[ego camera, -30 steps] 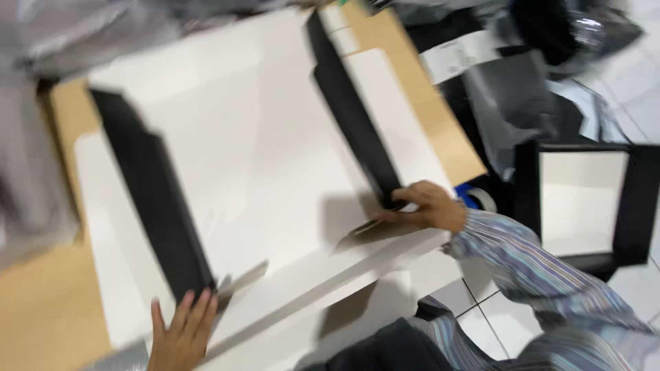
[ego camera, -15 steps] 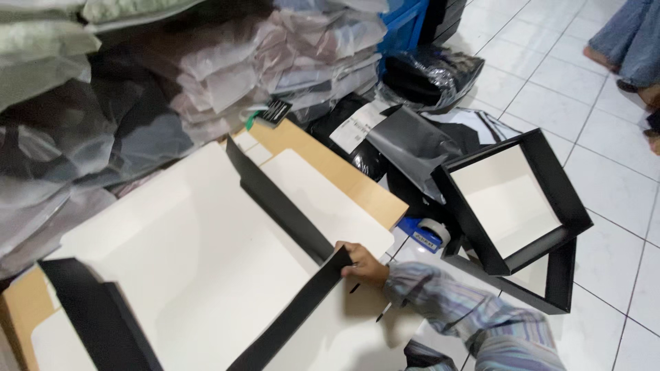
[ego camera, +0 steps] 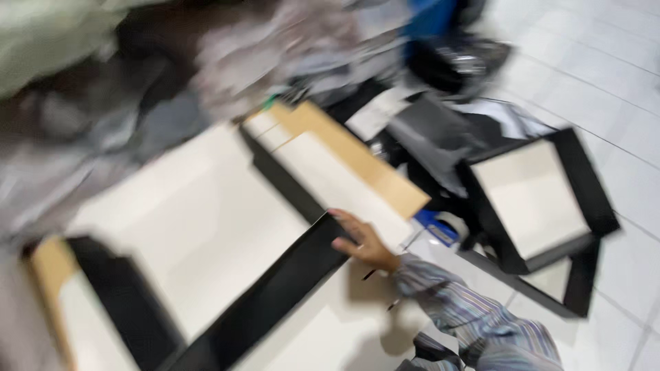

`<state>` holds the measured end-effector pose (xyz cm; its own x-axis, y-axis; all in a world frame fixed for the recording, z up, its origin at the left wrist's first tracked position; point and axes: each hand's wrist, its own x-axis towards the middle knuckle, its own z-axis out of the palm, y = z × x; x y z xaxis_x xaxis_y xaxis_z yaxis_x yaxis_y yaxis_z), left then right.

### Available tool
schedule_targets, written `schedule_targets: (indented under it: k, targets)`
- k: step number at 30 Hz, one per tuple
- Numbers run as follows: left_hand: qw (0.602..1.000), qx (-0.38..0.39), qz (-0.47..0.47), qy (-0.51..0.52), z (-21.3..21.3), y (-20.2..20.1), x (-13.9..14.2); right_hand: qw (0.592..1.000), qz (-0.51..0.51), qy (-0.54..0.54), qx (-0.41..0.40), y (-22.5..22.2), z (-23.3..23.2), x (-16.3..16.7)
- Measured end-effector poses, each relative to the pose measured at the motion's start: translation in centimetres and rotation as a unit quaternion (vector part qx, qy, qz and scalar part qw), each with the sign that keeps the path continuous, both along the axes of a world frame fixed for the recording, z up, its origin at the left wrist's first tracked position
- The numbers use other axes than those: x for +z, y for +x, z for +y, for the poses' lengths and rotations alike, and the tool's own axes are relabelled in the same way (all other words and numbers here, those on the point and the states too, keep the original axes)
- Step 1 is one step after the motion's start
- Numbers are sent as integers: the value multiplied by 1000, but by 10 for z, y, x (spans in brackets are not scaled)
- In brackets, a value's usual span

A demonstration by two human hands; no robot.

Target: The person assembles picture frames by placing black frame pieces onto white cardboard backings. They align and press the frame pieces into place, then fold the cardboard flaps to secure the frame. The process is repeated for multiple frames.

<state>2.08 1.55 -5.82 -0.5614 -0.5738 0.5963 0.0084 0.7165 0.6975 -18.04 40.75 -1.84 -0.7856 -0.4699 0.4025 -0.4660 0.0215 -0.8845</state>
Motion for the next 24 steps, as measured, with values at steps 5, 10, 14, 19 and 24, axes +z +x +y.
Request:
schedule_targets:
  k: [5, 10, 14, 19, 24]
  targets:
    - [978, -56, 107, 170, 18, 64, 12, 946, -65, 312, -53, -22, -5, 50]
    - [989, -1, -133, 58, 12, 44, 61, 936, 61, 335, -88, -35, -31, 94]
    - [952, -19, -267, 149, 14, 34, 95, 813, 483, 321, -48, -54, -45, 112]
    - [912, 32, -231, -339, 23, 22, 100, 792, 200, 540, 202, -104, -76, 116]
    - [923, -141, -262, -243, 33, 11, 82, 714, 66, 600, 354, -149, -108, 86]
